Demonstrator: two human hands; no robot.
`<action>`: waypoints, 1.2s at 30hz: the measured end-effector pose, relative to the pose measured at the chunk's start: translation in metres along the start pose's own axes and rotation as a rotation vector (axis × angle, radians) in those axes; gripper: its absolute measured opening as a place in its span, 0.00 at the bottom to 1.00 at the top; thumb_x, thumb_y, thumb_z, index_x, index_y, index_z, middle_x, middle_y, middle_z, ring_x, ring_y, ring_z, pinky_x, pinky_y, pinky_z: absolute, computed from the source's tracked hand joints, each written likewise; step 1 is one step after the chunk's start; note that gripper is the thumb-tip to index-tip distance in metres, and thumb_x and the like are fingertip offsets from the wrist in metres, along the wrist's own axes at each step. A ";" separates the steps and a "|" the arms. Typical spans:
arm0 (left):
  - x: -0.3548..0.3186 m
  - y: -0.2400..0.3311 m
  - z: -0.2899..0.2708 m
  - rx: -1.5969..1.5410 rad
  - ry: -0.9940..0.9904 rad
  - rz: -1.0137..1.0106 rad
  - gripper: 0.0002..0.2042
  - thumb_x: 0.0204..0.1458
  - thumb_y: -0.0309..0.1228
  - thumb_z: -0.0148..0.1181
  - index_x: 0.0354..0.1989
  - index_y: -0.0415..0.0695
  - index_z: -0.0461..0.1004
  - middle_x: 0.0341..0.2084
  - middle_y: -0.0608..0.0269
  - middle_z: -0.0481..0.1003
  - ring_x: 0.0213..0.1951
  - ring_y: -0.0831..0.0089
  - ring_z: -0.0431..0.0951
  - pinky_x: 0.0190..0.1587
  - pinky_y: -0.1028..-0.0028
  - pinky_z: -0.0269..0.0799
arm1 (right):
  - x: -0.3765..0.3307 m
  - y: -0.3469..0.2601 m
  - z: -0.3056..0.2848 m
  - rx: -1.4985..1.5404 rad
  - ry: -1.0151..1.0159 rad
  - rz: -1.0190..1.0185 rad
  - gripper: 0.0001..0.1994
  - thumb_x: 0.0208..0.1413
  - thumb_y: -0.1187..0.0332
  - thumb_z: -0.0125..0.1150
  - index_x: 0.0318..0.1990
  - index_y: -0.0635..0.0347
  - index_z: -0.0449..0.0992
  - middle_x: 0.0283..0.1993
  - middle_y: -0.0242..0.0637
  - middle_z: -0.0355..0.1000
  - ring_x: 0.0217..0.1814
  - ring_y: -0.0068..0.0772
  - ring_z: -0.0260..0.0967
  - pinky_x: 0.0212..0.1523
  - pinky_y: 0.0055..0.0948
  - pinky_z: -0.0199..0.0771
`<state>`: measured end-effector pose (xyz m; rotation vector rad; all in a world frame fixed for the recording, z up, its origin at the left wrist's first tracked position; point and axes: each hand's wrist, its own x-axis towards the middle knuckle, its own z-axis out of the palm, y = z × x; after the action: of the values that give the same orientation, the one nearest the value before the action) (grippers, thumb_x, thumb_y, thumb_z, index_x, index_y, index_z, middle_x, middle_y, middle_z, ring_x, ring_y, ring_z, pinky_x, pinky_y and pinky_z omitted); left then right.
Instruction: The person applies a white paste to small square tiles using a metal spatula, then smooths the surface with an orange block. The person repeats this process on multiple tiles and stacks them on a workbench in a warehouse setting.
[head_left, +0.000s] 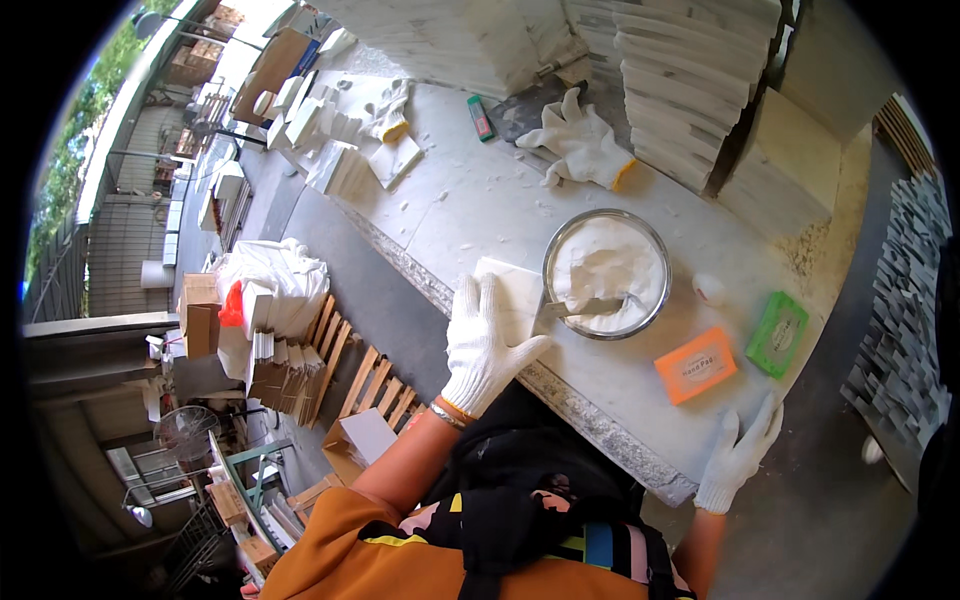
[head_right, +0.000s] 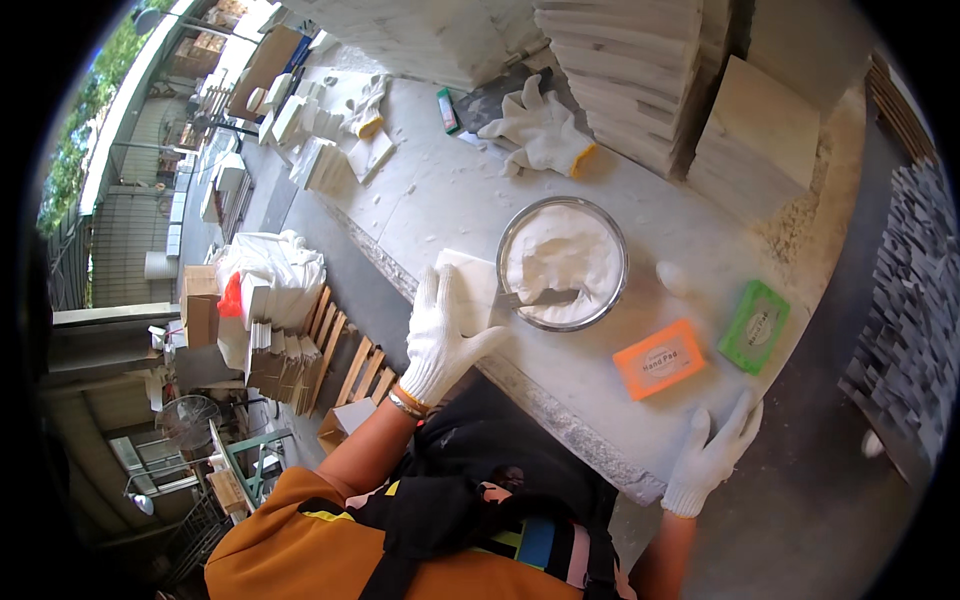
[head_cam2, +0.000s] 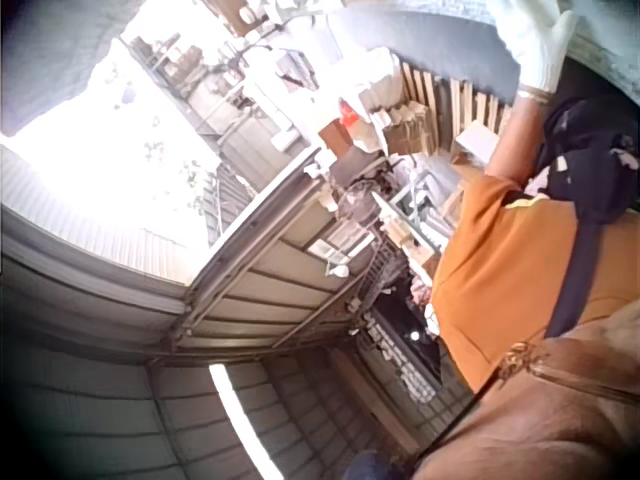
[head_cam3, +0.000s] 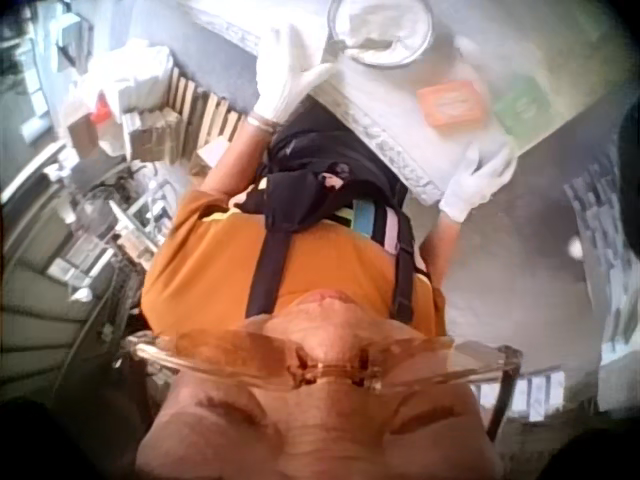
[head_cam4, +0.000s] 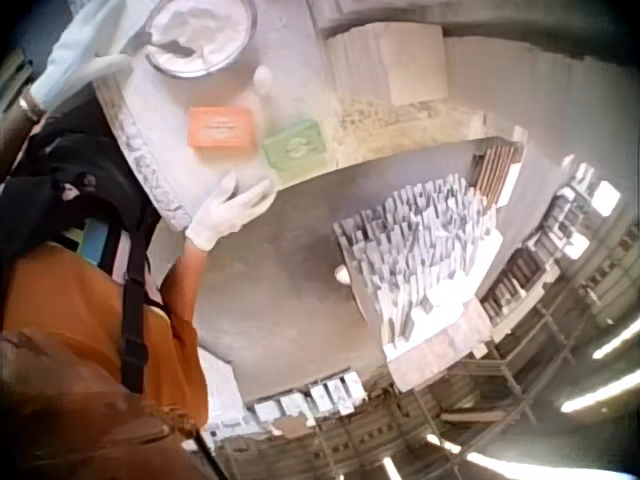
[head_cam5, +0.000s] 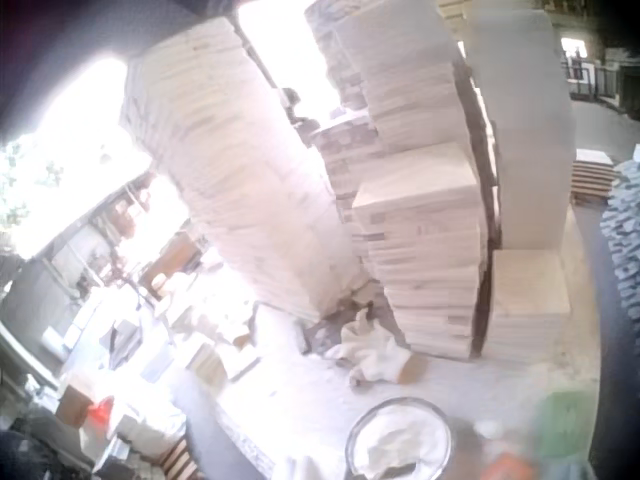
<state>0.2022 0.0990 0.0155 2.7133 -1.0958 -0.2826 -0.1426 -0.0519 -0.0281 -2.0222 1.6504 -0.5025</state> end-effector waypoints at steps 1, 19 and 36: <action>0.003 0.001 0.002 0.001 0.003 -0.020 0.56 0.36 0.50 0.77 0.71 0.31 0.53 0.67 0.25 0.55 0.68 0.36 0.58 0.68 0.54 0.60 | 0.001 0.002 0.000 0.006 0.001 -0.012 0.33 0.63 0.64 0.59 0.73 0.62 0.57 0.74 0.57 0.52 0.74 0.58 0.54 0.70 0.46 0.59; -0.015 -0.024 -0.022 -0.311 0.229 0.003 0.57 0.28 0.40 0.80 0.69 0.27 0.55 0.64 0.33 0.63 0.65 0.41 0.65 0.67 0.54 0.62 | -0.003 0.011 0.004 0.100 0.026 -0.047 0.31 0.65 0.63 0.59 0.73 0.62 0.58 0.75 0.56 0.51 0.75 0.55 0.54 0.69 0.46 0.61; -0.112 -0.060 -0.016 -0.734 0.245 0.488 0.58 0.30 0.37 0.81 0.72 0.31 0.51 0.69 0.37 0.58 0.68 0.45 0.62 0.69 0.56 0.59 | -0.141 -0.164 0.005 0.910 -0.377 0.009 0.40 0.63 0.52 0.63 0.73 0.67 0.55 0.62 0.46 0.69 0.53 0.31 0.74 0.48 0.25 0.75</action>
<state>0.1662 0.2214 0.0265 1.7352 -1.2268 -0.2073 -0.0374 0.1127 0.0641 -1.3141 0.9360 -0.6611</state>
